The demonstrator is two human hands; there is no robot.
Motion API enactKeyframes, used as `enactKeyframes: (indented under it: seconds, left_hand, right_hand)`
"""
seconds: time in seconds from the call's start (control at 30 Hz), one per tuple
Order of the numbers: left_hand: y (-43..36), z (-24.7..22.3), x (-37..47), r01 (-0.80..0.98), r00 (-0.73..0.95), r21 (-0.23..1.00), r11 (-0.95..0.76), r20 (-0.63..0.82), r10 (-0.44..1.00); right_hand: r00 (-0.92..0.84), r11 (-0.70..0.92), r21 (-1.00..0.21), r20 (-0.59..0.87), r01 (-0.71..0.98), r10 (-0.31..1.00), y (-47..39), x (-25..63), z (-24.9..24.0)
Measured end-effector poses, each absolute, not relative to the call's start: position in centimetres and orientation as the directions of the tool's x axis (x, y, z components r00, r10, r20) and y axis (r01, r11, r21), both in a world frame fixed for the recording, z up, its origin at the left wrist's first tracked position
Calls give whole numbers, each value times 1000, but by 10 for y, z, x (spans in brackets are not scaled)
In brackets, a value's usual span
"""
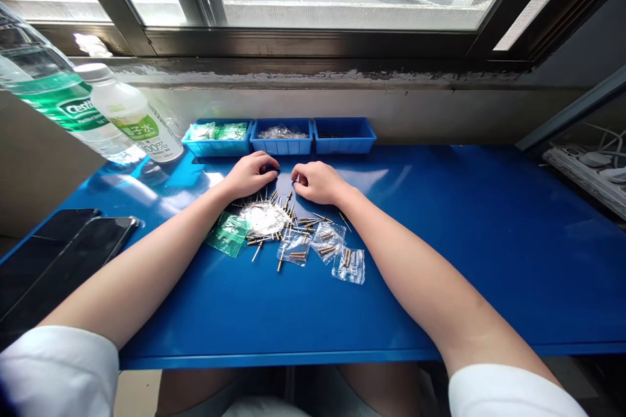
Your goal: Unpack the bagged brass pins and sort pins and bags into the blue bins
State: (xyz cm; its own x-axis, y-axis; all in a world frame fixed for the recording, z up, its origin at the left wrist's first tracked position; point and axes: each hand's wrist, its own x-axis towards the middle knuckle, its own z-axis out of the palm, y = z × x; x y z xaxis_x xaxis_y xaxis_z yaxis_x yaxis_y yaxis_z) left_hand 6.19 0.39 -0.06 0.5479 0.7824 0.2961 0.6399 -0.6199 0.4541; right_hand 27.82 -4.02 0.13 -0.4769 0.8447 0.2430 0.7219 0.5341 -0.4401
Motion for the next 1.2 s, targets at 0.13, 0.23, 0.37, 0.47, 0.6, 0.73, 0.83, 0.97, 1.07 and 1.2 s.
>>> enactKeyframes:
  seconds: [0.13, 0.23, 0.37, 0.47, 0.6, 0.73, 0.83, 0.97, 1.07, 1.2]
  left_hand:
    - [4, 0, 62, 645, 550, 450, -617, 287, 784]
    - [4, 0, 62, 646, 552, 448, -619, 286, 783]
    - [4, 0, 62, 642, 555, 450, -621, 285, 781]
    - [3, 1, 62, 647, 553, 452, -614, 277, 786]
    - [3, 1, 62, 643, 553, 452, -618, 284, 783]
    - [3, 1, 62, 643, 549, 453, -617, 288, 784]
    - [3, 0, 62, 646, 547, 454, -613, 284, 787]
    - [4, -1, 61, 645, 548, 453, -615, 287, 786]
    - [4, -1, 61, 645, 550, 450, -618, 288, 784]
    - [4, -1, 61, 644, 552, 449, -619, 288, 783]
  right_hand:
    - [-491, 580, -348, 315, 737, 813, -42, 276, 0]
    - [-487, 603, -386, 361, 698, 795, -42, 277, -2]
    - [-361, 515, -597, 367, 615, 857, -42, 280, -2]
    - [-256, 425, -690, 341, 585, 905, -41, 282, 0]
    - [-205, 383, -732, 325, 563, 923, -38, 283, -1]
    - [-143, 358, -759, 337, 544, 931, -33, 285, -3]
    - [-102, 287, -822, 272, 493, 957, -28, 287, -4]
    - [-64, 206, -895, 197, 396, 978, -23, 290, -6]
    - [-54, 192, -931, 184, 312, 981, -22, 290, -7]
    - [30, 235, -964, 240, 127, 970, -20, 289, -9]
